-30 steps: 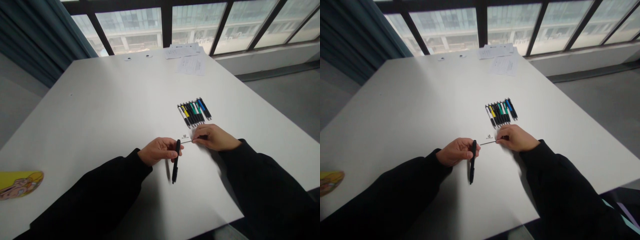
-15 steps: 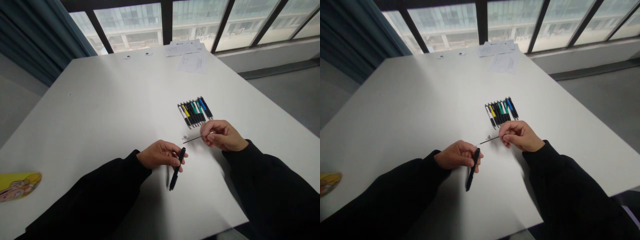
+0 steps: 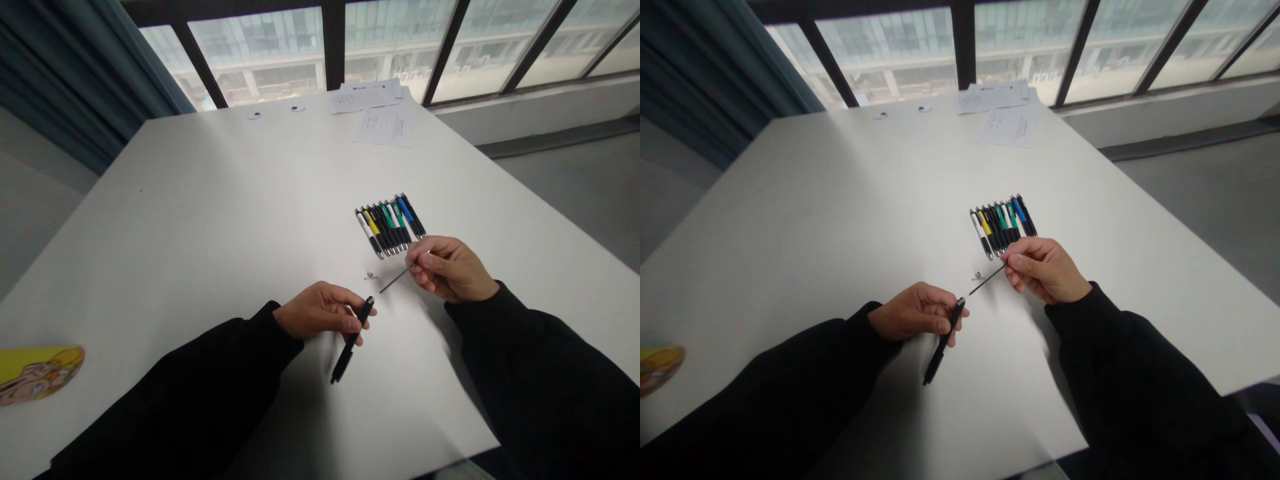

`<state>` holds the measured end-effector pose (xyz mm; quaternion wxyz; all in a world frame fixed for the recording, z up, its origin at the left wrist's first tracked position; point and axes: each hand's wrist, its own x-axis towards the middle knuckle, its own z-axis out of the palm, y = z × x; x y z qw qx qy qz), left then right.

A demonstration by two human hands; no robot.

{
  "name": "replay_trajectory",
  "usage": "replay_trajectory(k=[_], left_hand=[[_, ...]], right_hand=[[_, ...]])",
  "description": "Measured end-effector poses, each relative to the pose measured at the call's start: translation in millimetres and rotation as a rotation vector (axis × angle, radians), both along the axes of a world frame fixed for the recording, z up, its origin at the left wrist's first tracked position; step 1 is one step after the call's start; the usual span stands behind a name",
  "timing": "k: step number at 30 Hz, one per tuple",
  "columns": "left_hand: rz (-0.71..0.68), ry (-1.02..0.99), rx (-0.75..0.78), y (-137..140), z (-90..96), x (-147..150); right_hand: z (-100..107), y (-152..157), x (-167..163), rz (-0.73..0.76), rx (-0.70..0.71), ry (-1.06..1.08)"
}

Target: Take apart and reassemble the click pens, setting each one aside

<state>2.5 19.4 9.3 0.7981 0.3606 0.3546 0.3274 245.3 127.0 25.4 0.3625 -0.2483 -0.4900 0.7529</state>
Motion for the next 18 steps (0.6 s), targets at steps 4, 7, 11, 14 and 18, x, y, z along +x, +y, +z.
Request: replay_trajectory(k=[4,7,11,14,18], left_hand=[[-0.004,0.026,0.006,0.4,-0.6,0.9],[-0.001,0.030,-0.001,1.0,0.3,1.3],[-0.008,0.017,0.024,1.4,1.0,0.5],[-0.007,0.013,0.045,1.1,0.7,-0.2],[-0.019,0.042,0.007,0.6,0.7,0.4]], right_hand=[[1.0,-4.6,-4.1,0.090,0.001,-0.013],[0.2,-4.9,-3.9,0.049,-0.023,-0.006],[0.0,0.0,0.8,-0.078,-0.019,-0.010],[1.4,2.7,2.3,-0.085,-0.014,-0.038],[2.1,2.7,0.1,-0.014,-0.002,-0.075]])
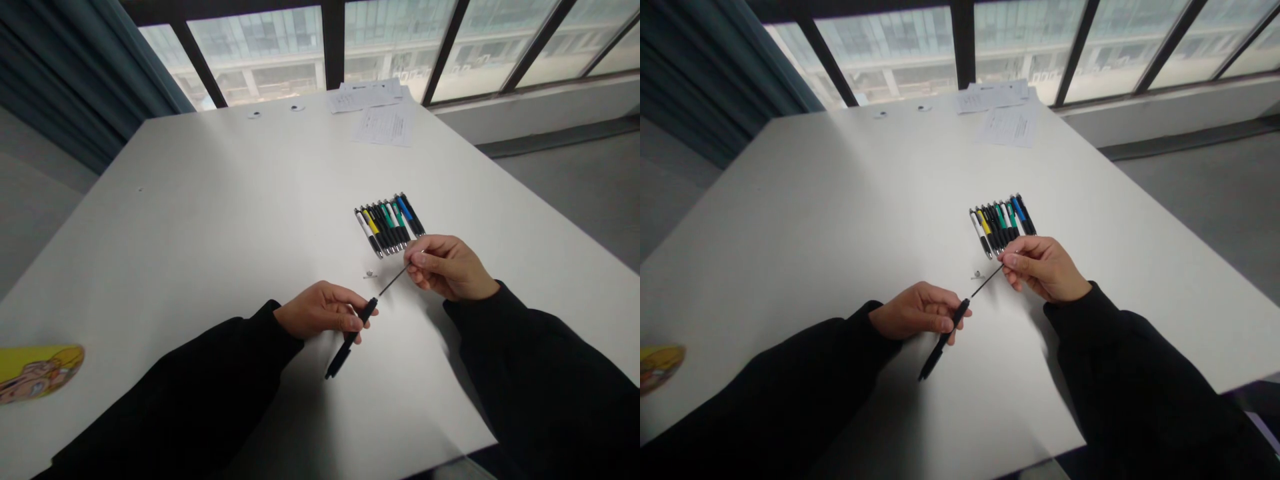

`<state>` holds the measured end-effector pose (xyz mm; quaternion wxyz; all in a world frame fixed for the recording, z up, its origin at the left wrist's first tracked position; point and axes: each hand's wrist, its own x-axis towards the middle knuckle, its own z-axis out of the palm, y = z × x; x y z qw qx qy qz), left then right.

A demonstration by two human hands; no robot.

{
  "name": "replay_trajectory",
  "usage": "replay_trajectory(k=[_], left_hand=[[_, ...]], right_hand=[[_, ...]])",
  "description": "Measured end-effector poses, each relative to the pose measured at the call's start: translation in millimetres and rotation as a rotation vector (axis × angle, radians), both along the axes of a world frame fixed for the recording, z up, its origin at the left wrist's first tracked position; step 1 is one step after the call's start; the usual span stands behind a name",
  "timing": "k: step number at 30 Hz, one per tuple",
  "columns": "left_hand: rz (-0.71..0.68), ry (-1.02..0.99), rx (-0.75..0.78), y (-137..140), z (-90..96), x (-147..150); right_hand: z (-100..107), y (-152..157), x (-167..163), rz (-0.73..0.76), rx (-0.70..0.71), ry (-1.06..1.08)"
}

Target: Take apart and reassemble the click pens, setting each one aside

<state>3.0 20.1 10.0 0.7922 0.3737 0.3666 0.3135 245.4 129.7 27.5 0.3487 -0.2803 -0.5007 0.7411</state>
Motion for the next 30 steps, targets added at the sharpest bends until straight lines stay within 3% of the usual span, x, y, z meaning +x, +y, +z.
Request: replay_trajectory(k=[10,15,19,24,30], left_hand=[[0.006,-0.010,0.035,6,4.2,11],[0.029,0.009,0.040,6,4.1,12],[0.030,-0.014,0.025,6,5.1,13],[0.066,-0.014,0.010,6,4.3,15],[0.077,-0.012,0.052,5,3.1,16]], right_hand=[[-3,-22,-19,0.388,0.023,-0.122],[-1,-21,-16,0.351,0.038,-0.047],[-5,-21,-13,0.298,0.077,-0.081],[-10,-23,-15,0.243,0.029,-0.070],[-3,-25,-16,0.239,0.032,-0.141]])
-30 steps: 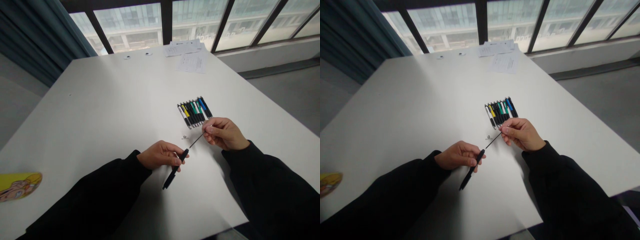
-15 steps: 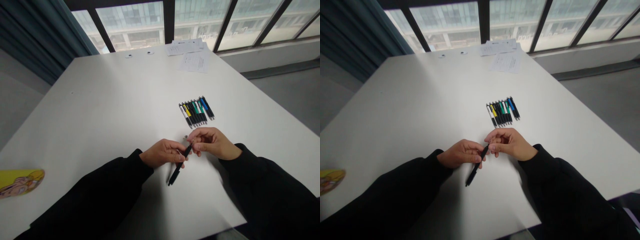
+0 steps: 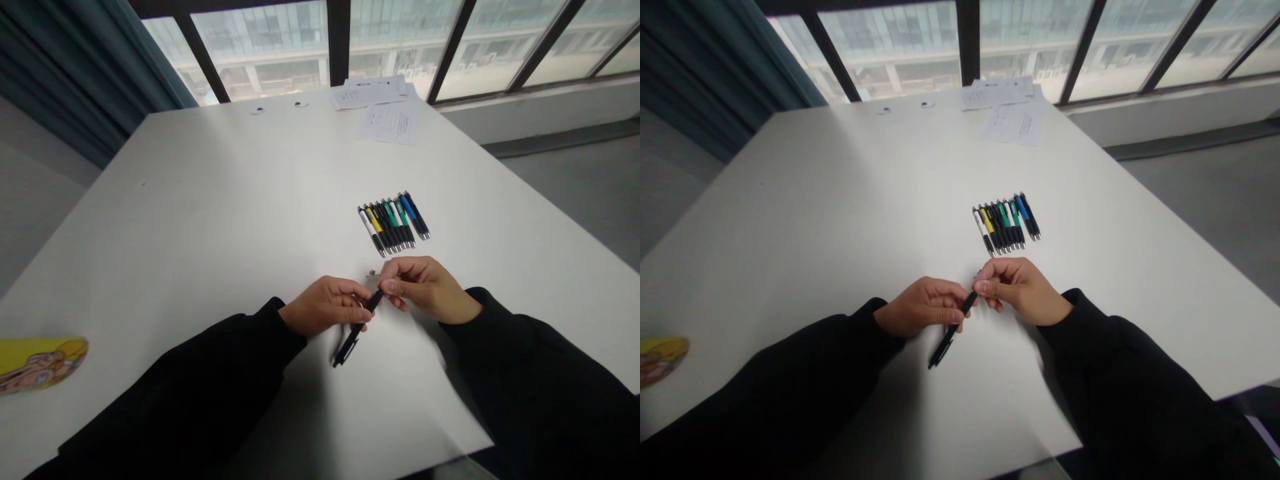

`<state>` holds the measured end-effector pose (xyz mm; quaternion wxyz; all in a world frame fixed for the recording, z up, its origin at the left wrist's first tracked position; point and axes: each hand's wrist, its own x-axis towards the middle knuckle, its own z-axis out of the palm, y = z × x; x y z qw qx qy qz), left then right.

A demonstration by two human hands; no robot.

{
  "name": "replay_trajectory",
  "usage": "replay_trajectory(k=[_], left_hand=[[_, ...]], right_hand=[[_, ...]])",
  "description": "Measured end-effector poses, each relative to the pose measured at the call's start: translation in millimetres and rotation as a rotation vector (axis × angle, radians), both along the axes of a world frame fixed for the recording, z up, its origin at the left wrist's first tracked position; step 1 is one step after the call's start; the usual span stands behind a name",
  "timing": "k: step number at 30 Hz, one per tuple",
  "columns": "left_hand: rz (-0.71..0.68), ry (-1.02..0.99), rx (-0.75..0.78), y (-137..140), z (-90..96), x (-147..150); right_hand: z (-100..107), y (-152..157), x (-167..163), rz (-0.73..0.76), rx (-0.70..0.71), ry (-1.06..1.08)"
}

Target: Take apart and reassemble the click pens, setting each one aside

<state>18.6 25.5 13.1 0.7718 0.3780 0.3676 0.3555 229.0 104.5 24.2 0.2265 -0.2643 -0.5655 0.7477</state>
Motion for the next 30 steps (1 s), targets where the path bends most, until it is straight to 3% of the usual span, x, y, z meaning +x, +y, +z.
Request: replay_trajectory(k=[4,12,14,16,18,20,26,28,30], left_hand=[[0.003,0.014,0.013,0,-1.8,0],[0.038,0.008,0.016,0,-1.9,-2],[0.044,0.010,0.015,0,-1.7,-2],[0.052,0.006,0.023,-1,-1.4,-2],[0.048,-0.001,0.027,-1,-1.0,-2],[0.044,-0.005,0.026,0,-0.7,-2],[0.048,-0.010,0.016,0,-2.1,-2],[0.051,-0.007,0.023,-1,-3.6,-3],[0.049,-0.004,0.028,-2,-5.1,-4]], right_hand=[[6,-2,-1,-0.028,0.108,-0.061],[4,4,3,-0.059,0.242,0.015],[1,10,7,-0.115,0.392,-0.102],[-3,17,11,-0.118,0.632,-0.269],[-6,22,12,-0.044,0.869,-0.396],[-9,23,12,0.021,1.007,-0.474],[-12,21,9,0.086,1.085,-0.531],[-10,22,10,0.093,1.054,-0.483],[-6,23,11,0.047,0.936,-0.405]])
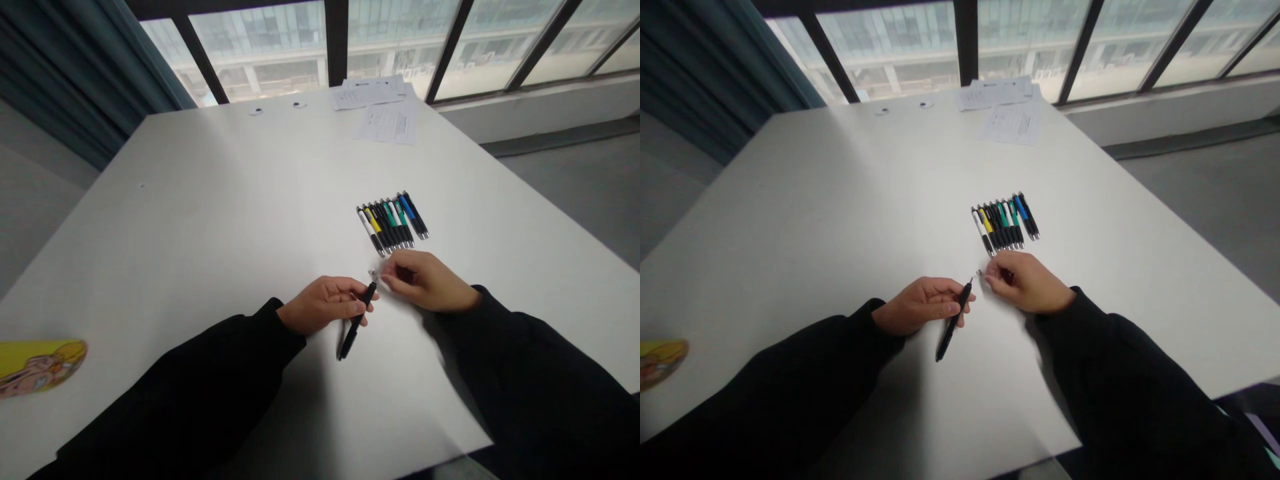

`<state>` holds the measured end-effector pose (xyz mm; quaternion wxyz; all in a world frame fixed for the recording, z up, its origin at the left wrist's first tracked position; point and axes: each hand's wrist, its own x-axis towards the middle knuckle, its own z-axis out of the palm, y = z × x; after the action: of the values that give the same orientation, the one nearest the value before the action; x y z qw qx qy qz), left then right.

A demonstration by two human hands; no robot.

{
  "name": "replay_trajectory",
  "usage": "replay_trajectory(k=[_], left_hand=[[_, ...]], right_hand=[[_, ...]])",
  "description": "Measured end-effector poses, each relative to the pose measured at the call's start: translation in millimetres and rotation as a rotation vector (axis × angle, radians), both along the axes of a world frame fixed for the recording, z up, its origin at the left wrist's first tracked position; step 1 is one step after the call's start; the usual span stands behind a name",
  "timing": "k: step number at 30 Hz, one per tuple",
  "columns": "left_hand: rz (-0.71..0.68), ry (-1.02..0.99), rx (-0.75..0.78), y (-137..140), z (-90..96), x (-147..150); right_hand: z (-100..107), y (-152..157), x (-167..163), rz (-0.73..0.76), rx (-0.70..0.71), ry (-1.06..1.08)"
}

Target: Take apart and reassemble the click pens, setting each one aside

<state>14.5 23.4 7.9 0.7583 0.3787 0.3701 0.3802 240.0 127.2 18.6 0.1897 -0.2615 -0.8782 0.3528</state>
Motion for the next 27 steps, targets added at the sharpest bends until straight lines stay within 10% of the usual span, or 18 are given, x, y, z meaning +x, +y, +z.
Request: replay_trajectory(k=[8,27], left_hand=[[-0.061,0.048,0.012,-1,1.1,-2],[-0.079,0.086,0.016,0,-1.2,-1]], right_hand=[[10,-4,3,-0.081,-0.428,0.212],[13,-9,-1,-0.012,-0.528,0.234]])
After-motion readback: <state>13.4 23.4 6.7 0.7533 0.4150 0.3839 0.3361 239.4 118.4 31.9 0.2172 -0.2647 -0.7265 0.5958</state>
